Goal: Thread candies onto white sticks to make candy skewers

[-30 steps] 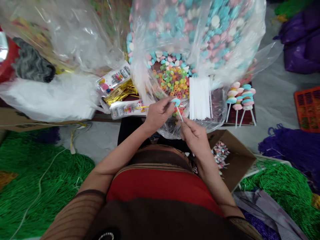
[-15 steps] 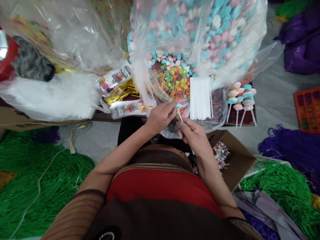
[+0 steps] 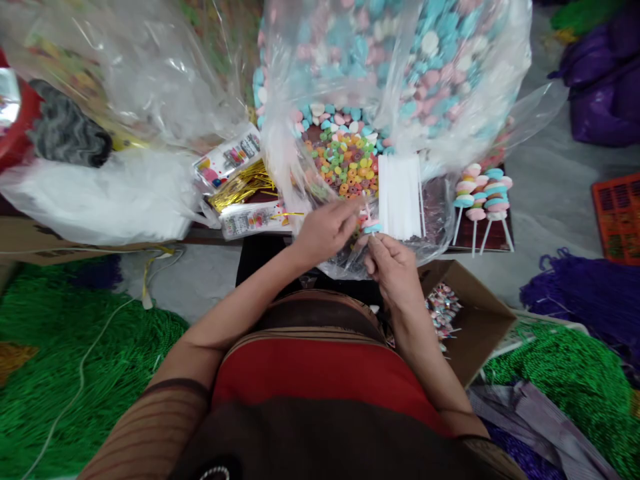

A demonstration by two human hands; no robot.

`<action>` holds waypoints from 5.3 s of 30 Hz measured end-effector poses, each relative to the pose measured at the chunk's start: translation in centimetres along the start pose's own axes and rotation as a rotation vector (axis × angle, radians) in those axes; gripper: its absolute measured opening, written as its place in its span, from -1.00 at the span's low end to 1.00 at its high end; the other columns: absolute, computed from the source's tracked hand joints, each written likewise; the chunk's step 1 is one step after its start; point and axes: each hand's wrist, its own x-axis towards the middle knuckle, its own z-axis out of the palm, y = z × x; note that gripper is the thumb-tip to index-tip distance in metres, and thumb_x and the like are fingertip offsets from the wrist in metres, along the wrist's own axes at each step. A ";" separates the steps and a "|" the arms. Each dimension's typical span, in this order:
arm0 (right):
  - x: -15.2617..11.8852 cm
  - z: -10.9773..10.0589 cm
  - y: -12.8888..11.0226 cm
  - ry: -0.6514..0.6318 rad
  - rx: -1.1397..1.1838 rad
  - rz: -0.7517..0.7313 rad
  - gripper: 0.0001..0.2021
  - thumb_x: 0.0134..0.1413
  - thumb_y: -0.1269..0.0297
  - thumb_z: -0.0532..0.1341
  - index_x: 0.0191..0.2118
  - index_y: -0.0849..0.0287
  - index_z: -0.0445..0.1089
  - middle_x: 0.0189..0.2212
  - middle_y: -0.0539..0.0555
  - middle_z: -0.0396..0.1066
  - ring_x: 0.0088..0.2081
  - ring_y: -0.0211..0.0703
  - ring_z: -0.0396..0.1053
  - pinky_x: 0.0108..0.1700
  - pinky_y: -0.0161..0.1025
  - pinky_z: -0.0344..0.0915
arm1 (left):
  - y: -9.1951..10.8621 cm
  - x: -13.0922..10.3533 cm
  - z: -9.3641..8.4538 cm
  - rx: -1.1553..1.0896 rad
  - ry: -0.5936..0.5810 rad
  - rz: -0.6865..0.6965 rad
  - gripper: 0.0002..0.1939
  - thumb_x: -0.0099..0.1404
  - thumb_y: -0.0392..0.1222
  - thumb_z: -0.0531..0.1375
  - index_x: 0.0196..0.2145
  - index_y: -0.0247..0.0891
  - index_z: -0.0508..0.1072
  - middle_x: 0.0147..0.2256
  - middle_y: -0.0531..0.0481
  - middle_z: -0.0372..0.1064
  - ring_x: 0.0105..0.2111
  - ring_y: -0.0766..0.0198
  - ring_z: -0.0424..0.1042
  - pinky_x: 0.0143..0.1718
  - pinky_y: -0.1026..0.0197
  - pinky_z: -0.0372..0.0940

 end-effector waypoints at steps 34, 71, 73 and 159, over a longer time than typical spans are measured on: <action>-0.7 0.1 -0.9 -0.029 -0.058 -0.081 -0.64 0.33 -0.05 0.21 -0.15 0.15 0.57 -0.71 -0.19 0.11 -0.66 -0.34 0.04 -0.56 -0.32 -0.02 | -0.1 4.2 -2.7 -0.755 -0.025 -0.513 -0.91 0.24 -0.22 0.30 -0.33 -0.20 0.43 -0.35 0.06 0.49 -0.34 0.29 0.56 -0.20 0.21 0.41; -0.6 0.3 -0.3 -0.118 0.130 -0.084 -0.63 0.23 -0.14 0.31 -0.28 0.11 0.54 -0.69 -0.19 0.05 -0.66 -0.38 -0.05 -0.58 -0.30 -0.12 | 0.5 2.1 -1.9 -0.865 0.100 -0.472 -0.67 0.21 -0.04 0.45 -0.32 -0.22 0.39 -0.40 0.10 0.54 -0.45 0.39 0.50 -0.37 0.33 0.38; -0.7 0.3 -0.3 -0.124 0.080 -0.090 -0.63 0.25 -0.13 0.30 -0.27 0.11 0.55 -0.68 -0.18 0.06 -0.65 -0.37 -0.02 -0.57 -0.30 -0.09 | 0.5 2.4 -1.9 -0.864 0.130 -0.492 -0.64 0.19 -0.03 0.48 -0.33 -0.22 0.39 -0.46 0.14 0.50 -0.49 0.42 0.47 -0.41 0.35 0.37; 1.7 1.0 -1.1 0.037 -0.013 -0.129 -0.62 0.30 -0.10 0.21 -0.09 0.11 0.53 -0.64 -0.14 0.23 -0.62 -0.29 0.11 -0.55 -0.31 0.08 | -2.0 5.1 -3.4 -1.082 0.221 -0.656 -0.75 0.16 -0.16 0.48 -0.33 -0.24 0.49 -0.41 0.08 0.52 -0.45 0.40 0.45 -0.46 0.34 0.26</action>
